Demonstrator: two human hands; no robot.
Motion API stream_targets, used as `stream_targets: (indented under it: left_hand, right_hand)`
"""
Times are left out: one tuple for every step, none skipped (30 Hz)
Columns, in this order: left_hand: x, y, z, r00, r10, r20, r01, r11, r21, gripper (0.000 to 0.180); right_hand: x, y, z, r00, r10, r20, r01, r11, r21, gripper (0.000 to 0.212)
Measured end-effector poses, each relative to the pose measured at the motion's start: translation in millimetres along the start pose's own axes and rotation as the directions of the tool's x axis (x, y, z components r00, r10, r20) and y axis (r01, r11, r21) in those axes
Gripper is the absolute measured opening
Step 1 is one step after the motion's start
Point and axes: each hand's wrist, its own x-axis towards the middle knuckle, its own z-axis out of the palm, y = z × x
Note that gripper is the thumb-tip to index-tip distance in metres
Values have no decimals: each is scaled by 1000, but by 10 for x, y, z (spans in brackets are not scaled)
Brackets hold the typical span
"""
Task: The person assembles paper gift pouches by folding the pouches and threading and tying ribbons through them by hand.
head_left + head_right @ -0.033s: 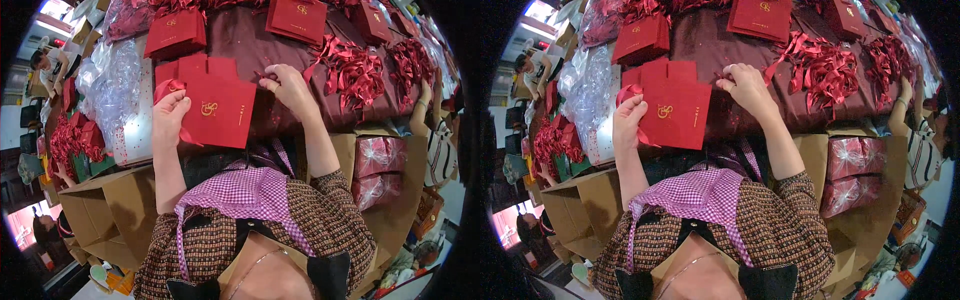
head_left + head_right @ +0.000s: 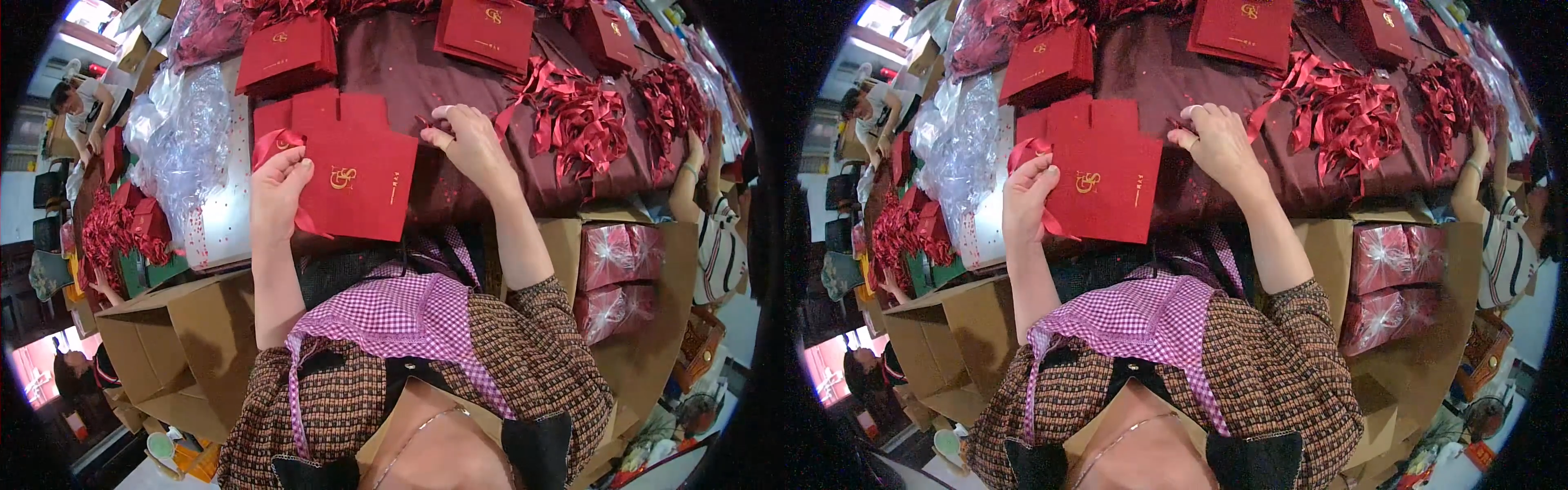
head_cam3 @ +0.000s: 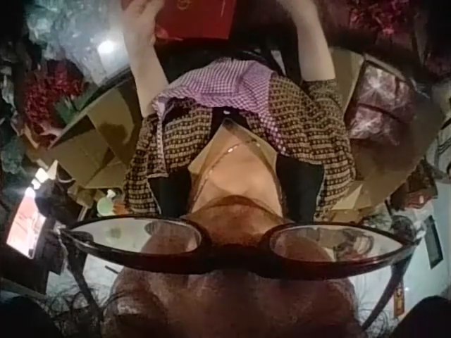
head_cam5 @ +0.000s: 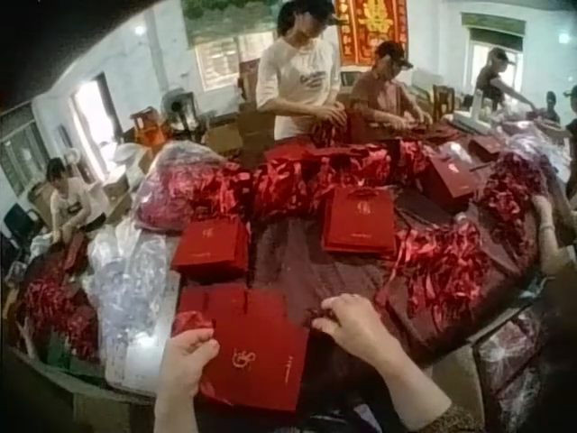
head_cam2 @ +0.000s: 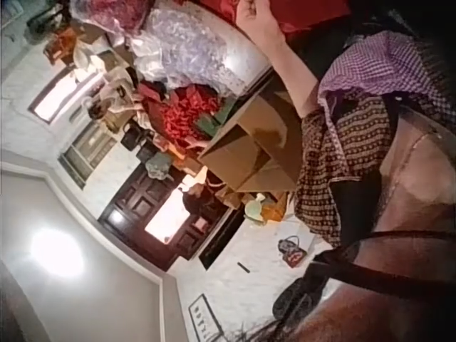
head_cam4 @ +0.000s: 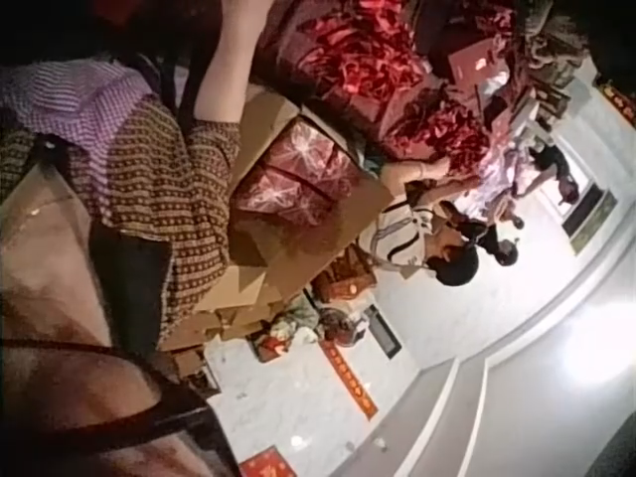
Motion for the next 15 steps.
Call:
stream_targets:
  left_hand:
    - [-2, 5, 12, 1000, 2, -3, -2, 1000, 2, 26]
    - [-11, 13, 32, 1000, 4, -6, -3, 999, 32, 27]
    - [-20, 20, 45, 1000, 6, -11, -5, 998, 62, 28]
    - [-20, 25, 41, 1000, 2, -12, -1, 997, 79, 30]
    - [-20, 22, 45, 1000, 4, -19, -3, 997, 82, 30]
    - [-19, 13, 56, 1000, 0, -15, 1, 997, 80, 30]
    - [-27, 17, 59, 1000, -3, -18, 4, 997, 80, 30]
    - [-44, 39, 85, 1000, 17, -15, -16, 997, 75, 30]
    - [-47, 52, 103, 1000, 21, -13, -20, 997, 68, 29]
    - [-47, 71, 121, 1000, 25, -10, -24, 998, 61, 29]
    - [-39, 61, 119, 1000, 1, -5, 0, 999, 50, 28]
    - [-31, 57, 120, 1000, 20, -7, -19, 996, 82, 28]
    - [-31, 47, 125, 999, 37, -3, -37, 993, 112, 27]
    - [-27, 51, 137, 1000, 24, -4, -23, 995, 99, 26]
    - [-33, 41, 133, 1000, 23, -11, -22, 995, 101, 26]
  right_hand:
    - [16, -34, 42, 999, -10, -45, 9, 1000, -19, 32]
    - [29, -40, 75, 999, -14, -45, 13, 1000, -15, 32]
    - [47, -41, 113, 997, -55, -61, 51, 996, -69, 27]
    - [69, -48, 147, 992, -98, -75, 88, 989, -123, 23]
    - [92, -39, 165, 992, -103, -74, 94, 989, -117, 23]
    - [111, -9, 168, 994, -104, -30, 98, 983, -156, 20]
    - [136, 9, 187, 994, -110, 15, 111, 975, -191, 16]
    - [140, 21, 213, 990, -138, -29, 129, 971, -199, 9]
    - [153, 41, 220, 985, -154, -72, 146, 983, -112, 9]
    - [171, 37, 226, 979, -166, -117, 164, 986, -24, 10]
    - [184, -59, 179, 979, -155, -134, 169, 981, 93, 8]
    - [195, -174, 127, 978, -166, -128, 180, 978, 104, 8]
    - [186, -294, 71, 1000, -1, 0, 1, 910, 414, 8]
    - [178, -389, 37, 978, 119, 173, -204, 729, 654, 9]
    - [171, -472, 41, 965, 105, 240, -252, 619, 744, 11]
